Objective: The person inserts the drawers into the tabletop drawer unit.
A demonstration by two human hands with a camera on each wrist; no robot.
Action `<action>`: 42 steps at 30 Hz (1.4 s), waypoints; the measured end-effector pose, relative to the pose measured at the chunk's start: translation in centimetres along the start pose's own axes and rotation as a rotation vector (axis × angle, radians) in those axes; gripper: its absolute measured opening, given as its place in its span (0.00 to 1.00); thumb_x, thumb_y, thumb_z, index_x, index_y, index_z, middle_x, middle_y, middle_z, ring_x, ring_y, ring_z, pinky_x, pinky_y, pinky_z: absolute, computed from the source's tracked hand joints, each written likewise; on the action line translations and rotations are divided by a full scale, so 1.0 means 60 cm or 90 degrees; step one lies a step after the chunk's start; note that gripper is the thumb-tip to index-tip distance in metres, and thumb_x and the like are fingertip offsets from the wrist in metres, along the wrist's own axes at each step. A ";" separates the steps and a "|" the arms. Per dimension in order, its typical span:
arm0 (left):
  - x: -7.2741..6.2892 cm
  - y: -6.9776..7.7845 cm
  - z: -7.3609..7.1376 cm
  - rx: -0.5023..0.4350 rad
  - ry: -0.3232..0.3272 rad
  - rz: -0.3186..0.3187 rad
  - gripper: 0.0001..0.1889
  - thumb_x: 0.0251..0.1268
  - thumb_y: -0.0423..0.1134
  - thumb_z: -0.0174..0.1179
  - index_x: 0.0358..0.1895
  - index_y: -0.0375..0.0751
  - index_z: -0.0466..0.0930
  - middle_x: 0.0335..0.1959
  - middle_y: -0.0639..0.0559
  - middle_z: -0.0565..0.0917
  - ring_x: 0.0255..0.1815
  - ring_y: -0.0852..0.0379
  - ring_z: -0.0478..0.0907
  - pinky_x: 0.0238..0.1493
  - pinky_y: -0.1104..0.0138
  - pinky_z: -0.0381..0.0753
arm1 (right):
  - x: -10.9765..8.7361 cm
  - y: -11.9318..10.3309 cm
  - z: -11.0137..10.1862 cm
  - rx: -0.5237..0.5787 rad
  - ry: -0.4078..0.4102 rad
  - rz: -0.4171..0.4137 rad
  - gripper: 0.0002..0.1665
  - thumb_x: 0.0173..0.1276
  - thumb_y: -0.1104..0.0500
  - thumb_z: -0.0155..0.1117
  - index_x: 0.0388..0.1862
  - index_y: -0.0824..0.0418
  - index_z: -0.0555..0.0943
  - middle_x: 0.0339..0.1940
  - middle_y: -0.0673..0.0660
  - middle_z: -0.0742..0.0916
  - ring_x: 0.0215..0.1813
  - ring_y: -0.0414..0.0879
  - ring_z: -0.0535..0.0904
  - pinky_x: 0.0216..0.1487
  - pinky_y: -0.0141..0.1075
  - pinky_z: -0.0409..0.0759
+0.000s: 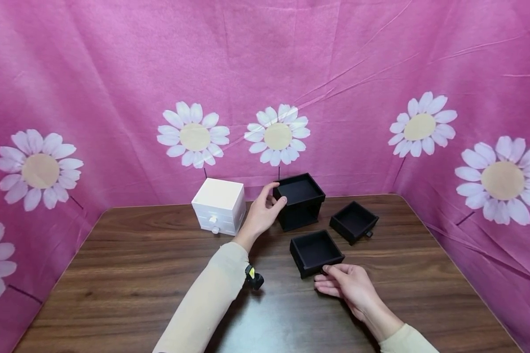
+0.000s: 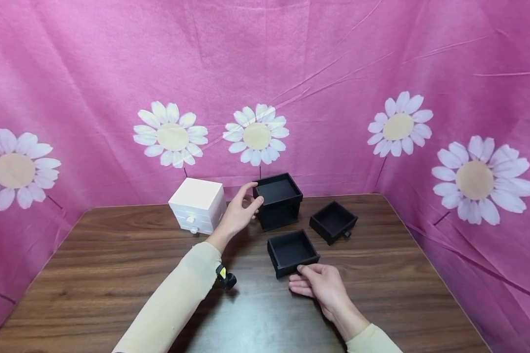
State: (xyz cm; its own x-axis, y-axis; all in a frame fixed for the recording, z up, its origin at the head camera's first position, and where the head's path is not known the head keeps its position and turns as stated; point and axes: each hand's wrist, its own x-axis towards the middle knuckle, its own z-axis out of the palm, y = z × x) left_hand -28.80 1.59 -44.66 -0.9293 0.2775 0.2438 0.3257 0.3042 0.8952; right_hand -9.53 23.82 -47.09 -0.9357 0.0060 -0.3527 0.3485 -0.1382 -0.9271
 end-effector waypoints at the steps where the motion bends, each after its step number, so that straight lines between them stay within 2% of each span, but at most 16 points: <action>1: -0.001 0.002 0.000 0.003 -0.001 -0.006 0.28 0.79 0.54 0.62 0.78 0.58 0.71 0.41 0.49 0.82 0.37 0.55 0.78 0.47 0.62 0.79 | 0.002 -0.001 0.001 0.000 0.006 -0.001 0.15 0.84 0.66 0.55 0.57 0.79 0.78 0.40 0.62 0.94 0.40 0.45 0.94 0.48 0.38 0.92; 5: -0.003 0.008 0.001 0.014 0.000 -0.018 0.28 0.80 0.52 0.62 0.78 0.59 0.71 0.42 0.49 0.82 0.38 0.56 0.77 0.46 0.63 0.78 | 0.009 -0.005 0.005 -0.004 0.019 -0.012 0.15 0.84 0.67 0.55 0.57 0.80 0.77 0.39 0.63 0.94 0.39 0.46 0.94 0.47 0.38 0.92; 13: -0.005 0.009 0.001 0.005 0.003 -0.014 0.28 0.80 0.52 0.62 0.78 0.58 0.71 0.42 0.48 0.82 0.38 0.55 0.78 0.46 0.62 0.78 | 0.025 -0.014 0.015 -0.017 0.047 -0.019 0.15 0.84 0.67 0.54 0.57 0.80 0.77 0.38 0.64 0.94 0.38 0.45 0.94 0.46 0.38 0.92; 19: -0.006 0.010 0.003 0.001 0.005 -0.017 0.28 0.79 0.52 0.62 0.78 0.59 0.72 0.42 0.48 0.82 0.38 0.54 0.78 0.45 0.63 0.78 | 0.034 -0.014 0.018 -0.013 0.050 -0.026 0.17 0.84 0.69 0.54 0.61 0.84 0.74 0.38 0.65 0.93 0.37 0.46 0.93 0.45 0.38 0.92; 25: -0.007 0.010 0.002 -0.002 0.006 -0.026 0.28 0.79 0.53 0.62 0.78 0.60 0.72 0.43 0.48 0.82 0.39 0.53 0.78 0.45 0.62 0.77 | 0.044 -0.017 0.023 -0.018 0.051 -0.029 0.17 0.83 0.68 0.54 0.59 0.84 0.75 0.38 0.65 0.94 0.36 0.45 0.93 0.44 0.37 0.92; 34: -0.009 0.010 0.002 0.006 0.001 -0.033 0.28 0.80 0.53 0.62 0.79 0.61 0.70 0.44 0.49 0.82 0.39 0.56 0.77 0.46 0.62 0.78 | 0.057 -0.021 0.027 -0.011 0.057 -0.031 0.16 0.84 0.69 0.53 0.57 0.84 0.75 0.35 0.65 0.93 0.34 0.45 0.93 0.43 0.37 0.92; 42: -0.008 0.010 0.002 0.000 0.006 -0.029 0.28 0.80 0.53 0.62 0.78 0.60 0.71 0.43 0.48 0.82 0.39 0.55 0.77 0.46 0.63 0.77 | 0.071 -0.027 0.025 -0.011 0.059 -0.042 0.17 0.83 0.69 0.52 0.60 0.84 0.75 0.38 0.65 0.93 0.35 0.43 0.93 0.43 0.35 0.92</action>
State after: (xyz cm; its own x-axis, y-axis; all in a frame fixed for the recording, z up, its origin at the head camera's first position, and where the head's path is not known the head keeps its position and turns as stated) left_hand -28.13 1.77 -44.27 -0.9448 0.2543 0.2067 0.2832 0.3162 0.9054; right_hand -14.19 22.57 -46.91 -0.9479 0.1059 -0.3006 0.2882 -0.1175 -0.9503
